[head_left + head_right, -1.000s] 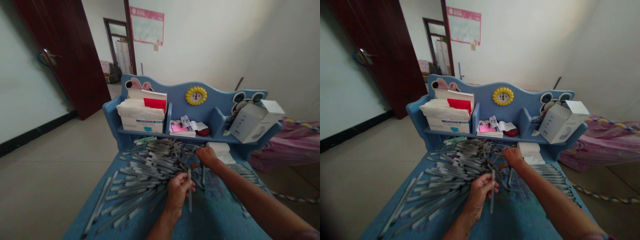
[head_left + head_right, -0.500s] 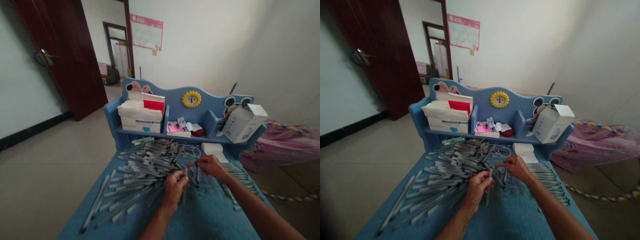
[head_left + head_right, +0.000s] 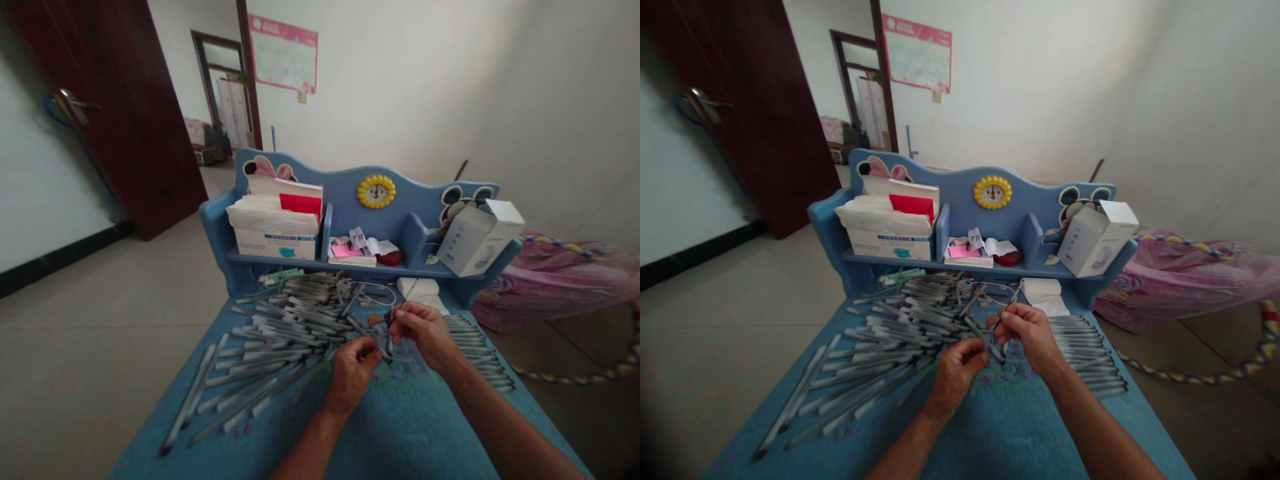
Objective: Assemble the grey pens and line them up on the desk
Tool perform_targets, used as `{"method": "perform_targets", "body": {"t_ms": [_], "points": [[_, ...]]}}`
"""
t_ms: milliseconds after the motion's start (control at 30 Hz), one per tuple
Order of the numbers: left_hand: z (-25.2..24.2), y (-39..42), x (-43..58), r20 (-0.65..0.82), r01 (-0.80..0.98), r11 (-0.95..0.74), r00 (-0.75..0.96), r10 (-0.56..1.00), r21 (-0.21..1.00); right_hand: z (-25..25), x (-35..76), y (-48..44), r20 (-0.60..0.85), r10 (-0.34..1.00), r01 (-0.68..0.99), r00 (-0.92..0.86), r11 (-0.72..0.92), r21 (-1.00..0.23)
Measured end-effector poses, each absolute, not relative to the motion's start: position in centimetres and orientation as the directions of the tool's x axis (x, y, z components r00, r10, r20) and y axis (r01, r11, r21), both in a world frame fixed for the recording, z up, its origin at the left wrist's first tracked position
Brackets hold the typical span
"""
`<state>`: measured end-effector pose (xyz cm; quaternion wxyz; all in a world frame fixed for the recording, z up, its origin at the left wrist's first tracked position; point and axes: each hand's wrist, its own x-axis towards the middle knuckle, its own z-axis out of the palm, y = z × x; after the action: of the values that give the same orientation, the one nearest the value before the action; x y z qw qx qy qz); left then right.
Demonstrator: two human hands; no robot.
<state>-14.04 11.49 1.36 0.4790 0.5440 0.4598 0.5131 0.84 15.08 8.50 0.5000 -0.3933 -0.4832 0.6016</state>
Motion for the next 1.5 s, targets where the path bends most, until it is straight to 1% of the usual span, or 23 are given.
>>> {"method": "perform_targets", "body": {"t_ms": [133, 333, 600, 800, 1033, 1133, 1200, 1233, 1267, 1333, 1367, 1400, 1500], "points": [[1.6, 11.5, -14.1, 0.124, 0.024, -0.126, 0.058, 0.991, 0.992, 8.3, 1.0, 15.2, 0.025, 0.984, -0.202, -0.175, -0.011, -0.979], [1.7, 11.3, -14.2, 0.113, 0.032, -0.115, 0.069, 0.991, 0.993, 8.0, 0.8, 14.7, 0.017, 0.970, -0.139, -0.242, -0.018, -0.990], [2.5, 10.9, -14.1, 0.138, 0.039, -0.143, 0.107, 0.985, 0.989, 7.3, 0.7, 13.8, -0.002, 0.969, -0.112, -0.246, -0.031, -0.993], [2.8, 10.7, -14.2, 0.105, -0.095, -0.092, 0.141, 0.984, 0.991, 6.8, 0.7, 13.2, -0.008, 0.953, -0.050, -0.302, -0.024, -0.998], [3.4, 10.5, -14.4, 0.068, -0.202, -0.042, 0.126, 0.990, 0.979, 5.9, 0.9, 13.9, 0.037, 0.961, -0.072, -0.275, 0.018, -0.997], [3.6, 10.5, -14.4, 0.046, -0.237, -0.022, 0.098, 0.994, 0.971, 4.6, 1.1, 15.4, 0.044, 0.977, 0.026, -0.207, 0.050, -0.998], [3.6, 10.5, -14.4, 0.027, -0.260, -0.003, 0.087, 0.996, 0.966, 3.6, 1.1, 16.8, 0.051, 0.986, 0.187, -0.161, 0.081, -0.979], [3.7, 10.5, -14.4, 0.018, -0.275, 0.006, 0.086, 0.996, 0.961, 3.1, 1.1, 17.6, 0.058, 0.987, 0.323, -0.152, 0.105, -0.940], [3.7, 10.5, -14.4, 0.011, -0.293, 0.015, 0.086, 0.996, 0.956, 2.7, 1.0, 18.4, 0.070, 0.985, 0.482, -0.155, 0.138, -0.865], [3.8, 10.5, -14.4, 0.002, -0.334, 0.031, 0.098, 0.995, 0.942, 2.3, 0.5, 20.0, 0.089, 0.976, 0.744, -0.196, 0.207, -0.635], [3.8, 10.5, -14.4, 0.000, -0.354, 0.036, 0.104, 0.995, 0.934, 2.2, 0.1, 20.7, 0.090, 0.971, 0.823, -0.221, 0.236, -0.517], [3.8, 10.5, -14.4, 0.001, -0.374, 0.040, 0.107, 0.994, 0.927, 2.3, -0.4, 21.3, 0.086, 0.966, 0.868, -0.244, 0.257, -0.425], [3.6, 10.5, -14.4, -0.006, -0.435, 0.060, 0.124, 0.992, 0.898, 2.6, -1.9, 23.0, 0.059, 0.958, 0.919, -0.281, 0.286, -0.270]]}}
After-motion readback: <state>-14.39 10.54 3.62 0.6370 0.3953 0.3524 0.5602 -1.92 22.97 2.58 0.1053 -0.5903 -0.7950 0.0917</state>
